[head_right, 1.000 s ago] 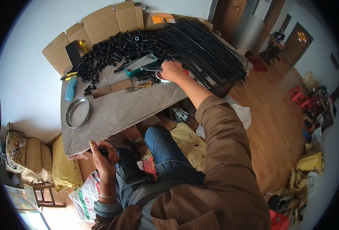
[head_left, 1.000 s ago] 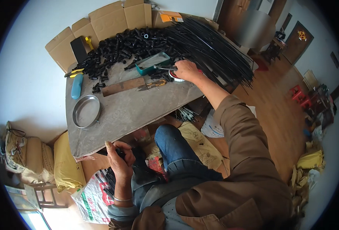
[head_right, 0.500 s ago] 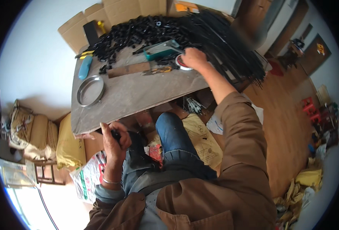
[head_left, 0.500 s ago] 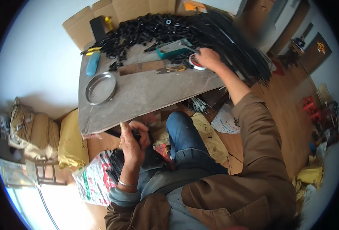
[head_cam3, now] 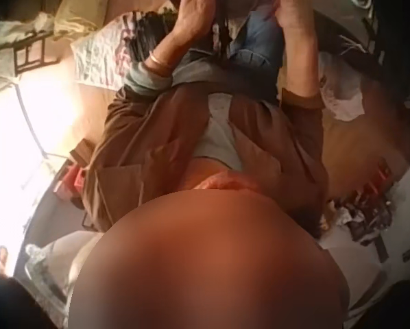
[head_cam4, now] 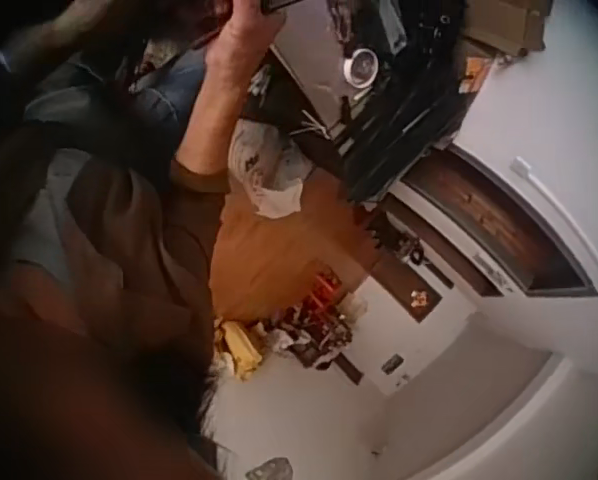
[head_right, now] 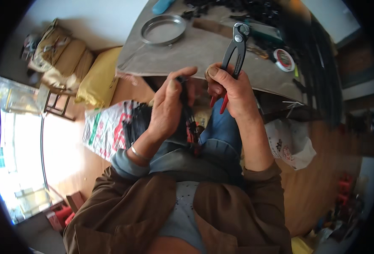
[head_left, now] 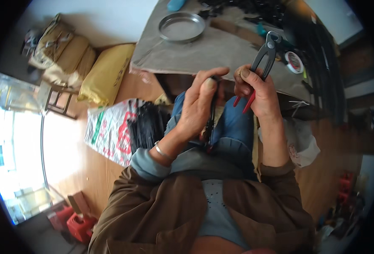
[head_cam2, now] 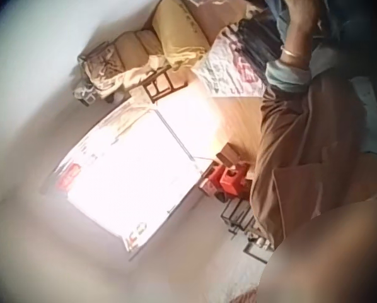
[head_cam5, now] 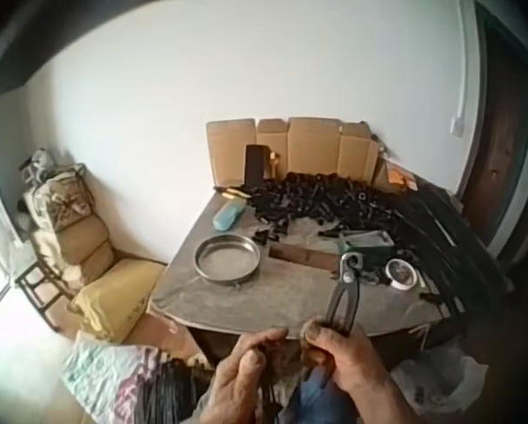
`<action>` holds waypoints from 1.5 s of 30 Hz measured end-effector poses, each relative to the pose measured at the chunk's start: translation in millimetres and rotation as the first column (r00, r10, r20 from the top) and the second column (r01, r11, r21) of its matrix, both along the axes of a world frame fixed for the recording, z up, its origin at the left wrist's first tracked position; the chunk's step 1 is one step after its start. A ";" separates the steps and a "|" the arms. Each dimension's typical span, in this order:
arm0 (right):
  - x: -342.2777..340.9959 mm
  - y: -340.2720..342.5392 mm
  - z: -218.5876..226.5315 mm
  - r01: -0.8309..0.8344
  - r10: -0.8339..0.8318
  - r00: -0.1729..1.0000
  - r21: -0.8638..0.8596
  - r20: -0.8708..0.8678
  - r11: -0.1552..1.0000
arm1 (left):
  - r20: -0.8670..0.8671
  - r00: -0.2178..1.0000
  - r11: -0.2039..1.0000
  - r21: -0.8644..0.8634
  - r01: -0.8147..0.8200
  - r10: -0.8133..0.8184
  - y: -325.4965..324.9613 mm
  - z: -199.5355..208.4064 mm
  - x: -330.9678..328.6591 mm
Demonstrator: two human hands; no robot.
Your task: Trimming umbrella rib components with pliers and sorting plastic connectors for assembly.
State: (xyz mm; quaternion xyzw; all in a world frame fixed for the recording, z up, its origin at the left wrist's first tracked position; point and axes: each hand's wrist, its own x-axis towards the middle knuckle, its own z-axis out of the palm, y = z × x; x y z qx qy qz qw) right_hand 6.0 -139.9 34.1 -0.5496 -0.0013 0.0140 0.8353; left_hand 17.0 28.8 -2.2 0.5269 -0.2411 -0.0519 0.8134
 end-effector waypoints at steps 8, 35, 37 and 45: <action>-2.3 50.2 -6.9 -0.009 0.000 0.996 -0.093 -0.087 0.996 | -0.214 0.975 0.993 -0.093 -0.077 0.056 18.2 1.2 -8.0; 2.1 82.6 5.4 0.206 -0.212 0.977 -0.416 0.031 0.886 | -0.276 0.961 0.989 -0.137 -0.051 0.011 31.4 -10.3 -11.2; -1.0 77.7 -0.7 0.141 -0.160 0.987 -0.364 -0.022 0.921 | -0.279 0.958 0.988 -0.117 -0.097 0.061 32.4 -12.8 -10.2; -4.0 86.5 -8.9 0.086 -0.086 0.996 -0.326 0.014 0.942 | -0.273 0.958 0.985 -0.121 -0.126 0.090 34.0 -16.4 -6.8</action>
